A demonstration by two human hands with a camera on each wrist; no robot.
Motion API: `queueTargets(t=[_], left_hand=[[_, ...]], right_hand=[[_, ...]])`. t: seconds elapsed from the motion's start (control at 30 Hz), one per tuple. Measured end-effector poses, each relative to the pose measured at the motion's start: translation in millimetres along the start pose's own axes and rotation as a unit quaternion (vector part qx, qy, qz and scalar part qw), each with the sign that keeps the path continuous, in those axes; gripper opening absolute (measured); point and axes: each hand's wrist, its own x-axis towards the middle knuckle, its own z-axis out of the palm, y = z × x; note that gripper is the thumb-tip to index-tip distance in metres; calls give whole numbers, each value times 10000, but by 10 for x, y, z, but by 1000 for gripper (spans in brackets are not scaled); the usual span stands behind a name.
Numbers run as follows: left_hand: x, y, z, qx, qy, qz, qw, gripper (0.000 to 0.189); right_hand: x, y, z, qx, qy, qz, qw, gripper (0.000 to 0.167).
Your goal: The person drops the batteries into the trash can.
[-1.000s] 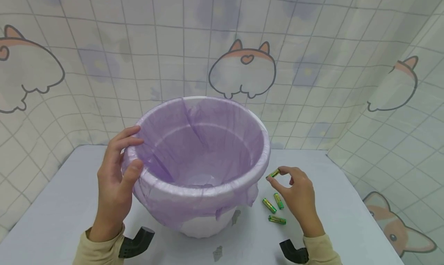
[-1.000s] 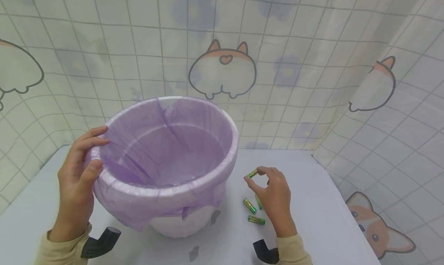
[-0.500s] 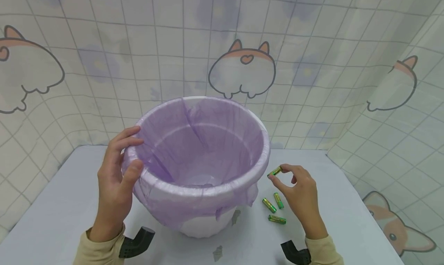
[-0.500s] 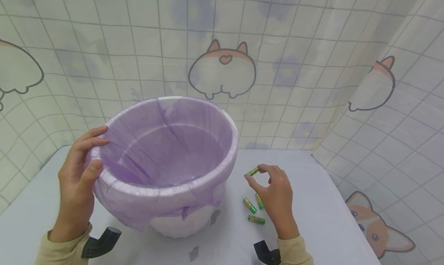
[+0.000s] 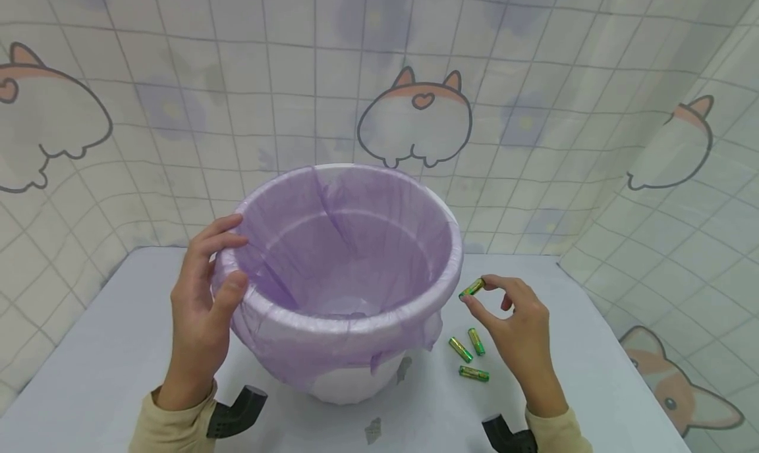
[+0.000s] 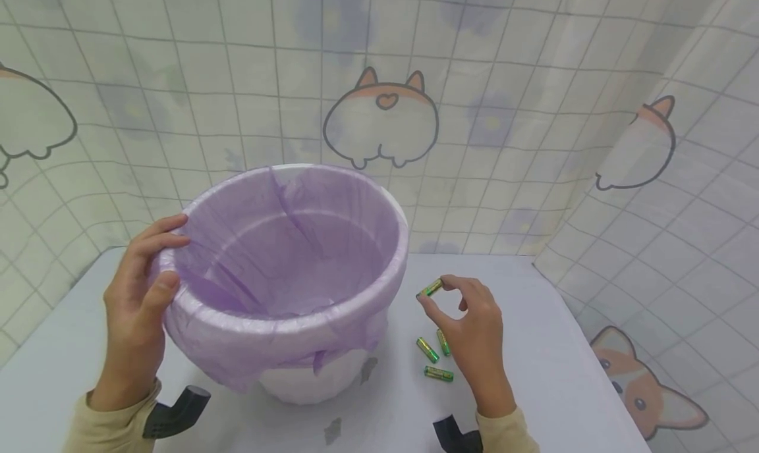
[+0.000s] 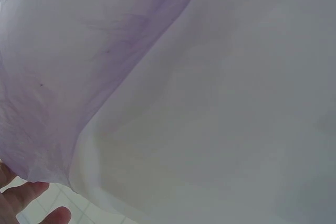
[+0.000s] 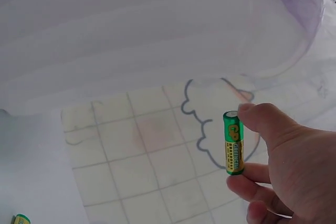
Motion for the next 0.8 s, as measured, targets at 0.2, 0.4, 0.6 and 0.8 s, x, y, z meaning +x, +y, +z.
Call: queueTargets(t=[0.2,0.4,0.6,0.8], left_hand=[[0,4,3,71,15,20,10000,35],[5,9,11,12,19,20,10000,35],[1,1,8,50,26,42,10000,35],[1,-3,8,27,28,34,10000,35]], right_hand=[[44,-34,-76,149,155,-141,9997,38],[97,-104,-156,260,285,-170,9991,39],[122,-145,-199,391,398,-192,9983,39],[136,-206,-248,466,409,-86,9980,38]])
